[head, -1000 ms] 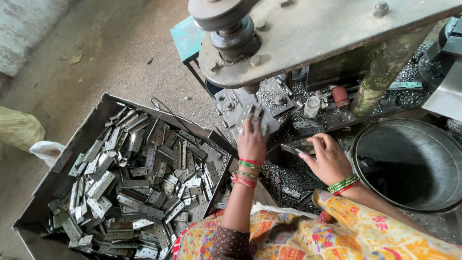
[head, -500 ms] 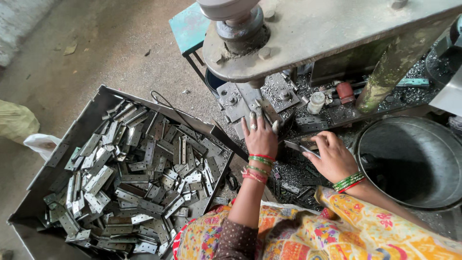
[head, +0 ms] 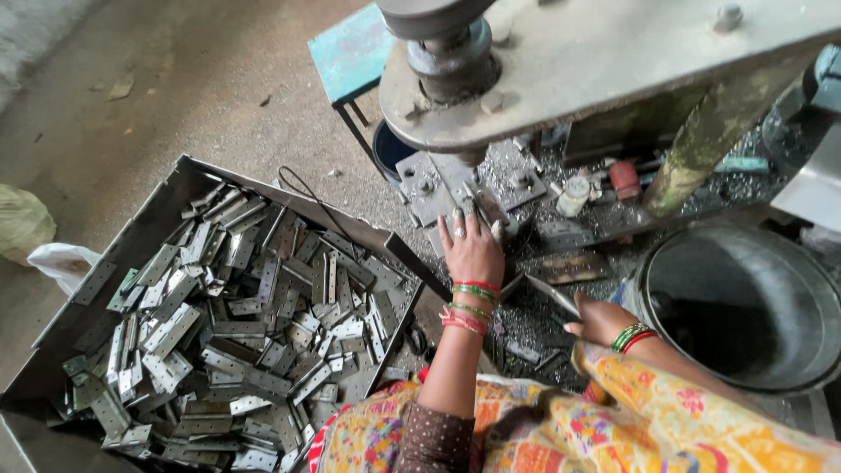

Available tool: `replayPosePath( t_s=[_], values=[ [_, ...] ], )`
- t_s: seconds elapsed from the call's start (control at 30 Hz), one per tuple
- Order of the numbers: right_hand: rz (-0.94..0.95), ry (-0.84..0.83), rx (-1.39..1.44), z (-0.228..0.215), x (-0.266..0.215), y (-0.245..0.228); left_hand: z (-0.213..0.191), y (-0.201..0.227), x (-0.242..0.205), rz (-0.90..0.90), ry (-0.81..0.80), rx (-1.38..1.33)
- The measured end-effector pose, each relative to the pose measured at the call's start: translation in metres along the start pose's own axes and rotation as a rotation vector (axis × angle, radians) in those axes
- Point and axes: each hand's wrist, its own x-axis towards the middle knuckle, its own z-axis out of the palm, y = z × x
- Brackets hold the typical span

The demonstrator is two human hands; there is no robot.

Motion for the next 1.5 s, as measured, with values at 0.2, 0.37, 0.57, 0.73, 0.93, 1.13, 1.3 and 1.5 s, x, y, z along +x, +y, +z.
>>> replayPosePath(
  t_s=[0.2, 0.37, 0.57, 0.73, 0.93, 1.13, 1.3, 1.5],
  values=[
    [-0.032, 0.135, -0.147, -0.03, -0.003, -0.019, 0.01, -0.004, 0.016, -0.036, -0.107, 0.029],
    [0.119, 0.142, -0.021, -0.002, -0.014, -0.009, 0.005, -0.006, 0.026, -0.014, -0.031, 0.01],
    [0.015, 0.088, -0.026, -0.02, -0.005, -0.009, 0.003, -0.009, 0.026, -0.016, -0.103, 0.004],
    [-0.014, 0.194, -0.093, -0.031, -0.011, -0.02, 0.011, -0.016, 0.037, -0.052, -0.087, 0.067],
    [0.047, 0.137, -0.037, 0.02, -0.007, 0.008, 0.008, -0.017, 0.031, 0.003, -0.023, 0.041],
    [0.049, 0.112, -0.087, -0.006, 0.004, 0.004, 0.009, -0.016, 0.024, 0.018, -0.054, -0.016],
    [0.055, 0.123, -0.104, -0.022, -0.002, -0.012, 0.014, -0.019, 0.038, -0.023, -0.029, 0.004],
    [0.081, 0.228, -0.062, 0.025, -0.015, 0.009, 0.004, -0.024, 0.032, 0.032, 0.027, -0.101]
  ],
)
